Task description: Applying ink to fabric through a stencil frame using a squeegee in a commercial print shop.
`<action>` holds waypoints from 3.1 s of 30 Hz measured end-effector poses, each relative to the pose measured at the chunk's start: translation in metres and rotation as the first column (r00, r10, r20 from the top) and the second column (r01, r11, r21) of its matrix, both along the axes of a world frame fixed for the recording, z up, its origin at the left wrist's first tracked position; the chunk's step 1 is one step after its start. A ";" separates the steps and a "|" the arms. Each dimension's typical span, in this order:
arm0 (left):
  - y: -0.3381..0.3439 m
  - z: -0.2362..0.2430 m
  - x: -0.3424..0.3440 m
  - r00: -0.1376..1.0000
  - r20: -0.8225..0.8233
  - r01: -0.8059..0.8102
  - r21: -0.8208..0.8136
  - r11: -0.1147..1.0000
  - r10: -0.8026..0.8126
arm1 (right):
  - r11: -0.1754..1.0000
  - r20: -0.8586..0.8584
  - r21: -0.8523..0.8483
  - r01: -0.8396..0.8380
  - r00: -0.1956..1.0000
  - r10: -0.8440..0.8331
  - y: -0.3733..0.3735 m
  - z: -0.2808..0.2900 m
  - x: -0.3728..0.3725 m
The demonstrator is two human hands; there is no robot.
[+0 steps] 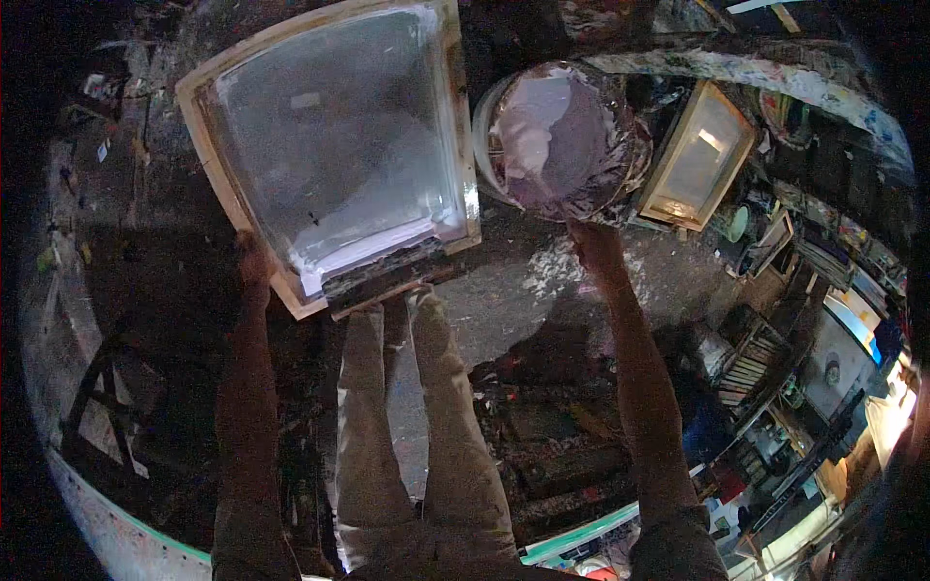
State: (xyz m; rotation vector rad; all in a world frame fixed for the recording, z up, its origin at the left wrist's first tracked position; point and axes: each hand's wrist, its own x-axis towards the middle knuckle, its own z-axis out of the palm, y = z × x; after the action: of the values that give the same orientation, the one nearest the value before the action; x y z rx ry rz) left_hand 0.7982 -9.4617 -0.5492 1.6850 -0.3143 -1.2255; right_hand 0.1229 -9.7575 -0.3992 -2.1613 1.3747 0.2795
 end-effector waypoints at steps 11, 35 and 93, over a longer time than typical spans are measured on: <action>-0.028 0.034 -0.010 0.950 -0.127 0.256 -0.213 0.943 -0.286 | 0.398 0.092 0.444 0.803 0.401 -0.911 0.033 0.092 0.024; -0.064 0.030 -0.023 0.856 -0.285 0.515 0.420 0.747 -0.431 | 0.910 0.084 -0.218 0.354 0.935 -0.344 0.155 0.028 0.106; -0.017 0.004 -0.046 0.952 0.204 0.288 -0.337 0.896 -0.229 | 0.189 -0.292 0.452 0.872 0.345 -0.892 0.007 0.089 0.061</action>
State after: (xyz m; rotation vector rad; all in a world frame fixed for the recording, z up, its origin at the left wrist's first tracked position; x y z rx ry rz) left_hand 0.7526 -9.4786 -0.5452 1.4471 -0.8382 -1.1380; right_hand 0.1838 -9.7506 -0.3099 -0.6061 1.9790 0.1193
